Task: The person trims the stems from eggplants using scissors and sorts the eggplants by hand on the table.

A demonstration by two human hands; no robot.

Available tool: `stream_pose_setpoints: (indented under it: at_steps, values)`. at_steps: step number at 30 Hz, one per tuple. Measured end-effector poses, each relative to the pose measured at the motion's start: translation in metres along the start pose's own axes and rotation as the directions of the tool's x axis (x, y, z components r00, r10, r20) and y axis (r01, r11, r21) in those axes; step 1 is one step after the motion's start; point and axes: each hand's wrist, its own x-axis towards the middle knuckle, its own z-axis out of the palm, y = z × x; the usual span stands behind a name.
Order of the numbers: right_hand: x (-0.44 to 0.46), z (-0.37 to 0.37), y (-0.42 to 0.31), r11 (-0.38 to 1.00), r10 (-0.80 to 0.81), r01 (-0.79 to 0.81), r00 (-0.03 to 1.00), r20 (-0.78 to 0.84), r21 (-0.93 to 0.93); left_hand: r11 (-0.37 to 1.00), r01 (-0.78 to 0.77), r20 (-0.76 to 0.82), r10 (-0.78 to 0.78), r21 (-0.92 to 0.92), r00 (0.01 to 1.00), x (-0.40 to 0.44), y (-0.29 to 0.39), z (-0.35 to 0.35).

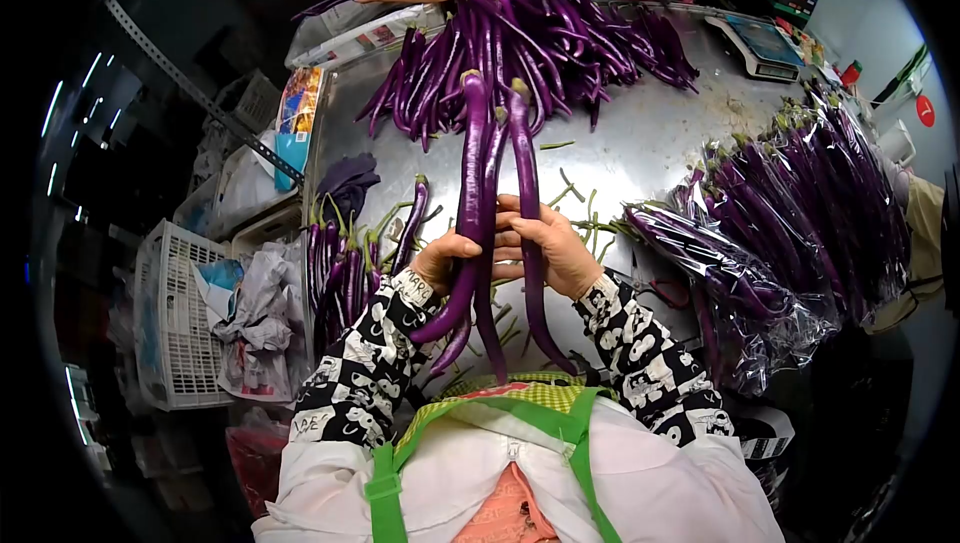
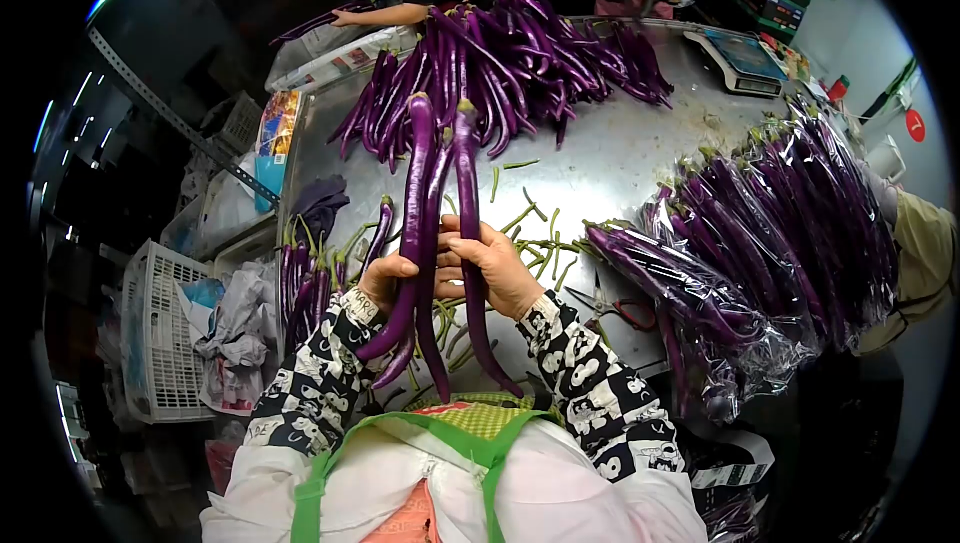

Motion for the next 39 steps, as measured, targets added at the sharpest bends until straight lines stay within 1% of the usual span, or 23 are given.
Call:
stream_pose_setpoints:
  at_steps: [1, 2, 5, 6, 7, 10, 11, 13, 14, 20, 23, 25, 27, 29, 30, 31, 32, 33, 34, 35, 36, 37, 39]
  values:
    - [0.001, -0.003, 0.002, 1.0, -0.005, 0.004, 1.0, 0.019, 0.019, 0.996, 0.01, 0.086, -0.003, -0.089, 0.996, 0.003, -0.002, -0.006]
    - [0.003, -0.005, 0.003, 0.999, -0.009, 0.008, 0.999, 0.038, 0.039, 0.999, -0.019, 0.085, 0.023, -0.042, 0.996, 0.003, -0.006, -0.009]
    - [-0.001, 0.0, 0.003, 0.994, -0.003, -0.002, 0.999, 0.044, 0.106, 0.996, -0.038, 0.16, 0.051, -0.082, 0.986, 0.001, -0.012, -0.018]
    - [0.0, -0.004, 0.007, 0.995, -0.026, 0.029, 0.999, -0.027, 0.098, 0.991, -0.024, 0.19, 0.049, -0.134, 0.98, 0.003, -0.011, -0.015]
    - [0.001, -0.008, 0.011, 0.995, -0.024, 0.027, 0.999, -0.03, 0.1, 0.99, -0.021, 0.189, 0.047, -0.137, 0.981, 0.003, -0.01, -0.013]
    - [0.002, -0.002, 0.015, 0.996, 0.017, -0.008, 0.994, -0.106, 0.088, 0.998, 0.036, -0.076, -0.032, 0.052, 0.997, -0.005, -0.006, -0.012]
    - [0.008, -0.01, 0.024, 0.999, -0.036, 0.031, 0.987, -0.158, -0.035, 0.991, 0.067, -0.182, -0.045, 0.119, 0.982, -0.004, -0.006, -0.014]
    - [0.009, -0.015, 0.031, 0.99, -0.121, 0.109, 0.983, -0.139, -0.089, 0.961, 0.099, -0.277, -0.025, 0.258, 0.961, 0.006, -0.011, -0.009]
    - [0.009, -0.016, 0.033, 0.99, -0.12, 0.108, 0.983, -0.139, -0.091, 0.96, 0.092, -0.322, -0.002, 0.263, 0.947, 0.008, -0.012, -0.005]
    - [0.011, -0.018, 0.039, 0.962, -0.259, 0.237, 0.95, -0.174, -0.134, 0.954, 0.106, -0.32, -0.011, 0.281, 0.947, 0.012, -0.016, -0.008]
    - [0.013, -0.026, 0.036, 0.958, -0.233, 0.186, 0.95, -0.21, -0.22, 0.966, 0.13, -0.272, -0.066, 0.223, 0.96, 0.015, -0.014, -0.014]
    - [0.021, -0.031, 0.034, 0.929, -0.221, 0.145, 0.955, -0.197, -0.34, 0.964, 0.177, -0.268, -0.12, 0.199, 0.956, 0.014, -0.008, -0.009]
    - [0.026, -0.035, 0.024, 0.846, -0.231, 0.126, 0.962, -0.144, -0.519, 0.982, 0.147, -0.272, -0.11, 0.122, 0.956, 0.023, -0.015, -0.012]
    - [0.026, -0.035, 0.011, 0.849, -0.079, 0.004, 0.99, -0.12, -0.528, 0.989, 0.145, -0.33, -0.131, 0.02, 0.935, 0.033, -0.023, -0.019]
    - [0.03, -0.038, 0.012, 0.819, -0.046, -0.035, 0.991, -0.125, -0.573, 0.992, 0.122, -0.317, -0.111, 0.015, 0.942, 0.034, -0.022, -0.016]
    - [0.029, -0.033, 0.01, 0.816, -0.002, -0.074, 0.991, -0.132, -0.573, 0.995, 0.093, -0.37, -0.07, 0.045, 0.926, 0.032, -0.023, -0.017]
    - [0.019, -0.027, 0.008, 0.779, -0.02, -0.078, 0.989, -0.149, -0.622, 0.99, 0.084, -0.448, -0.023, 0.116, 0.894, 0.034, -0.025, -0.017]
    - [0.015, -0.027, 0.008, 0.717, 0.043, -0.163, 0.981, -0.191, -0.678, 0.979, 0.07, -0.513, 0.038, 0.189, 0.858, 0.038, -0.026, -0.016]
    - [0.007, -0.02, 0.009, 0.855, 0.07, -0.081, 0.997, -0.041, -0.513, 0.98, -0.013, -0.52, 0.117, 0.2, 0.846, 0.041, -0.03, -0.011]
    - [-0.002, -0.024, 0.019, 0.772, 0.069, -0.139, 0.988, -0.137, -0.621, 0.976, -0.095, -0.539, 0.188, 0.197, 0.821, 0.044, -0.033, -0.009]
    - [-0.009, -0.02, 0.025, 0.804, 0.056, -0.126, 0.989, -0.137, -0.581, 0.982, -0.091, -0.548, 0.169, 0.167, 0.819, 0.047, -0.031, -0.008]
    - [-0.012, -0.022, 0.028, 0.8, 0.058, -0.123, 0.99, -0.128, -0.587, 0.978, -0.087, -0.504, 0.173, 0.191, 0.846, 0.047, -0.03, -0.011]
    - [-0.006, -0.038, 0.03, 0.771, 0.053, -0.115, 0.992, -0.117, -0.626, 0.993, -0.06, -0.532, 0.108, 0.106, 0.84, 0.045, -0.027, -0.015]
